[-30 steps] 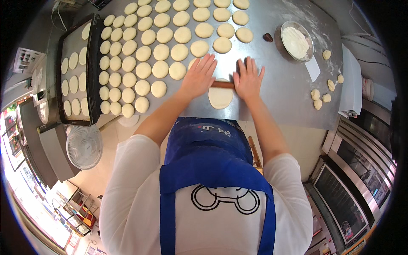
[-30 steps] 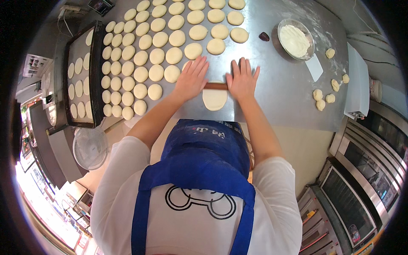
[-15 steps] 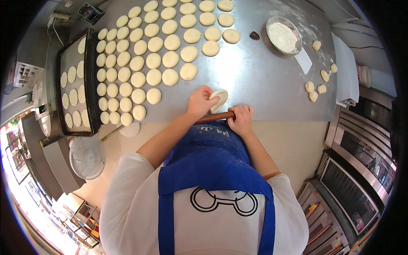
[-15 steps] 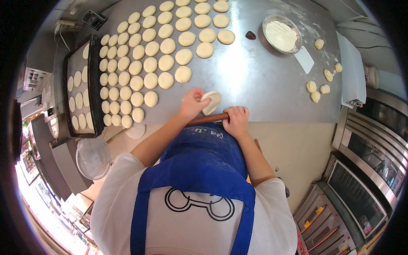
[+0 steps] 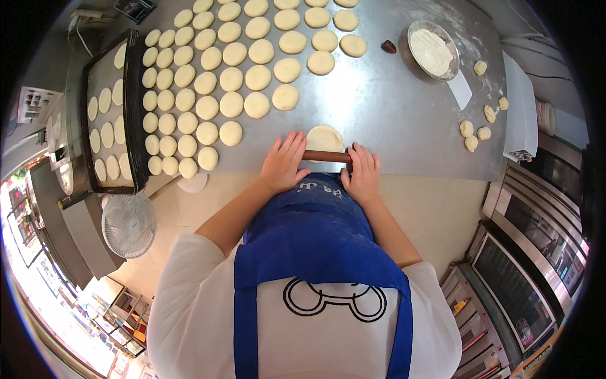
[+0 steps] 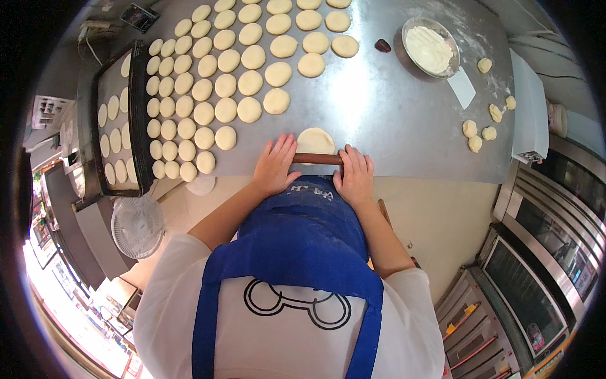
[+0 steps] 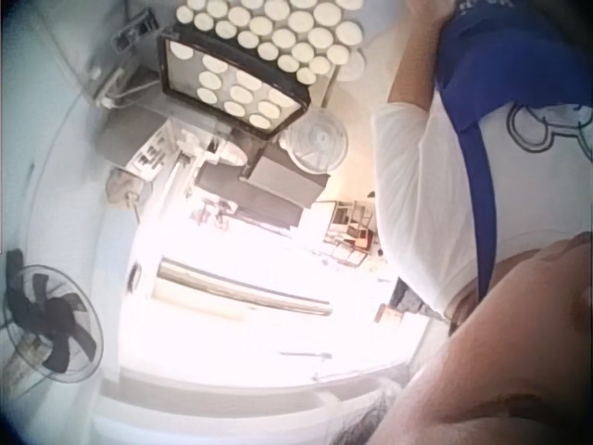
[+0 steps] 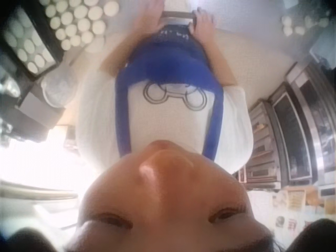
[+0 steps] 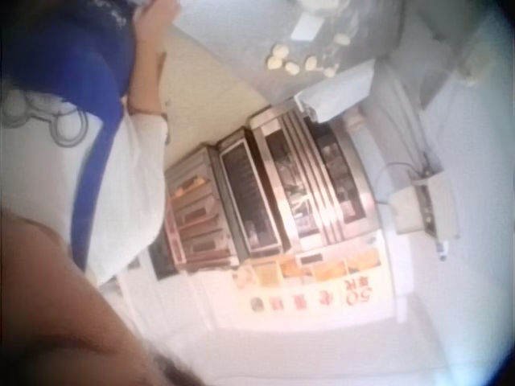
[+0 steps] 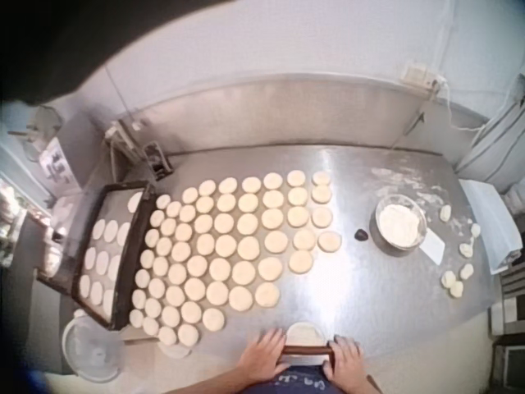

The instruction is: The person uses a rolling pin to flatten small balls of dough into circular discs on a stainless steel table. They repeatedly pick up dough balls, roll them out, and place the flattened discs onto a baking tray. The person also briefly wipes the tray with a cloth during the process.

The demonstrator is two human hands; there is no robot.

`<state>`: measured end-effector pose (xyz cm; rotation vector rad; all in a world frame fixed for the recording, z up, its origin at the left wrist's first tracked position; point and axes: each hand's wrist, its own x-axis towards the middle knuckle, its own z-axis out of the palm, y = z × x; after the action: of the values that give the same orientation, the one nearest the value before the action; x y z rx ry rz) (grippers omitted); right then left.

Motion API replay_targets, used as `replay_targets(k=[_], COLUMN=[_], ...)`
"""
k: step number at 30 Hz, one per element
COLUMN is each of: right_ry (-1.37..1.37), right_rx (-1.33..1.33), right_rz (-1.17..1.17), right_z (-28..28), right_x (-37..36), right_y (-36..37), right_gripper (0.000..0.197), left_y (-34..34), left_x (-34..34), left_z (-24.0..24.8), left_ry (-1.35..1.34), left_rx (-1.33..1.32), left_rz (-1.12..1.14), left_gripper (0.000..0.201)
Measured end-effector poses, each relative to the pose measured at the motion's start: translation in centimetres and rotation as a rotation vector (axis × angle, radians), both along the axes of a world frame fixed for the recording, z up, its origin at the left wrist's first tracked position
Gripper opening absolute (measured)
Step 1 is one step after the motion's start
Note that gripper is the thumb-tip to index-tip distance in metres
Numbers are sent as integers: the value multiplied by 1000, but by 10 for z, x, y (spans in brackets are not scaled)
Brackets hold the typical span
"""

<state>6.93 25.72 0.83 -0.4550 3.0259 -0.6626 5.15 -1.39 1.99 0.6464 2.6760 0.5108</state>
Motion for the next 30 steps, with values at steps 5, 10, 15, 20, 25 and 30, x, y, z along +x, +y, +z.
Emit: replay_targets(k=[5,10,15,20,25,30], right_ry=[95,165,-2,75,96,62], right_rx=[201,122,102,193,100,89], right_rz=[-79,-73,79,-8,-39,183], right_z=[1,-7,-11,4,-13,-5], right_x=[-98,-123,5,-83,-129,-26], right_y=[-24,-11,27,-1,-5,9], right_gripper=[67,66,75,70,66,58], left_y=[10,21,3,9,41,45], left_x=[-102,-129,0,-70,-116,-88], left_z=[-4,13,-1,1,-48,12], left_ry=[266,223,21,279,259,-156], left_rx=[-140,-129,324,72,121,181], left_rz=[115,118,-279,-89,-96,304], left_gripper=[78,81,82,69,52,32])
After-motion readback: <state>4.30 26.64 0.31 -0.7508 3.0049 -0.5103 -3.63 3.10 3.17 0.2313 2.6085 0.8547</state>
